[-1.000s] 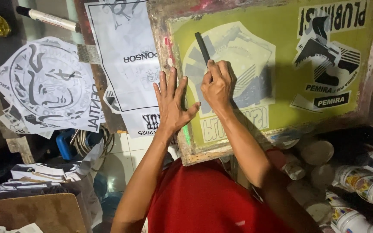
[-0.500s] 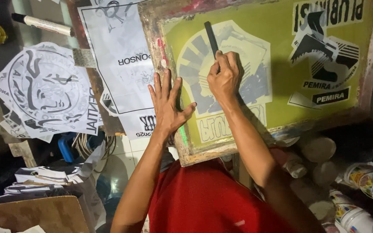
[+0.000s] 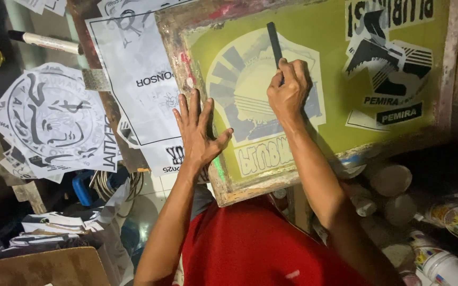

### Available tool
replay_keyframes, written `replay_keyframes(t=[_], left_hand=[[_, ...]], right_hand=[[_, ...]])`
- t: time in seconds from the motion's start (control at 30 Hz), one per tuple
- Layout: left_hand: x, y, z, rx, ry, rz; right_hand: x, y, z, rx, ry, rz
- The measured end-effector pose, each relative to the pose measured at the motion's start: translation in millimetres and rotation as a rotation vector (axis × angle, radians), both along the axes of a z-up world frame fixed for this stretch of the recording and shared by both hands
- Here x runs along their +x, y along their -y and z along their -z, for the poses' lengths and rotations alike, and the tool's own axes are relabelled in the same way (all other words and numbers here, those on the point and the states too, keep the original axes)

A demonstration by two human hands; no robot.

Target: Applying oil to a paper stencil on a screen printing frame and smoothing it out with hands and a scraper

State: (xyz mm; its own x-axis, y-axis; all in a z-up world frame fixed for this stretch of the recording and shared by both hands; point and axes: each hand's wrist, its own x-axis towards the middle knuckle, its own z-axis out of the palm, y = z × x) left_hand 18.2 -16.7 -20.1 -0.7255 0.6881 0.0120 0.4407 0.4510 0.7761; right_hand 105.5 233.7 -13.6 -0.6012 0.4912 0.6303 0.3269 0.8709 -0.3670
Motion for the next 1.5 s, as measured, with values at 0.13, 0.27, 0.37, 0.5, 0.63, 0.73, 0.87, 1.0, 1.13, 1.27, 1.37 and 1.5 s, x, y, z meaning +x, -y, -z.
replay_keyframes(t=[0.13, 0.27, 0.37, 0.5, 0.63, 0.73, 0.87, 1.0, 1.13, 1.27, 1.37, 1.5], left_hand=[[-1, 0, -2, -0.016, -0.004, 0.001], [0, 0, -1, -0.016, -0.027, -0.001], [1, -1, 1, -0.016, -0.025, -0.011], [1, -1, 2, -0.031, -0.062, -0.003], [2, -1, 2, -0.023, -0.022, -0.013], [0, 3, -5, 0.121, -0.152, 0.098], [1, 0, 11, 0.020, -0.069, -0.015], [1, 1, 10, -0.011, -0.133, 0.037], [0, 2, 11, -0.020, -0.131, 0.031], [0, 2, 9, -0.012, -0.131, 0.029], [1, 4, 12, -0.005, -0.137, 0.050], [0, 2, 12, 0.029, -0.126, 0.043]], right_hand=[[8, -11, -11, -0.043, -0.014, 0.004], [27, -33, -4, -0.002, 0.017, 0.050], [43, -48, 1, 0.042, 0.025, 0.065], [66, -66, 9, 0.000, 0.020, 0.058], [80, -74, -9, 0.033, 0.014, 0.074], [114, -84, -3, -0.069, 0.107, 0.141], [115, 7, -60, 0.028, -0.036, 0.059], [118, 130, 3, -0.287, 0.028, -0.040], [98, 159, 1, -0.337, 0.063, -0.030], [105, 134, 34, 0.001, 0.123, 0.102], [112, 121, 31, -0.011, 0.092, 0.094], [104, 103, -4, -0.050, 0.032, 0.061]])
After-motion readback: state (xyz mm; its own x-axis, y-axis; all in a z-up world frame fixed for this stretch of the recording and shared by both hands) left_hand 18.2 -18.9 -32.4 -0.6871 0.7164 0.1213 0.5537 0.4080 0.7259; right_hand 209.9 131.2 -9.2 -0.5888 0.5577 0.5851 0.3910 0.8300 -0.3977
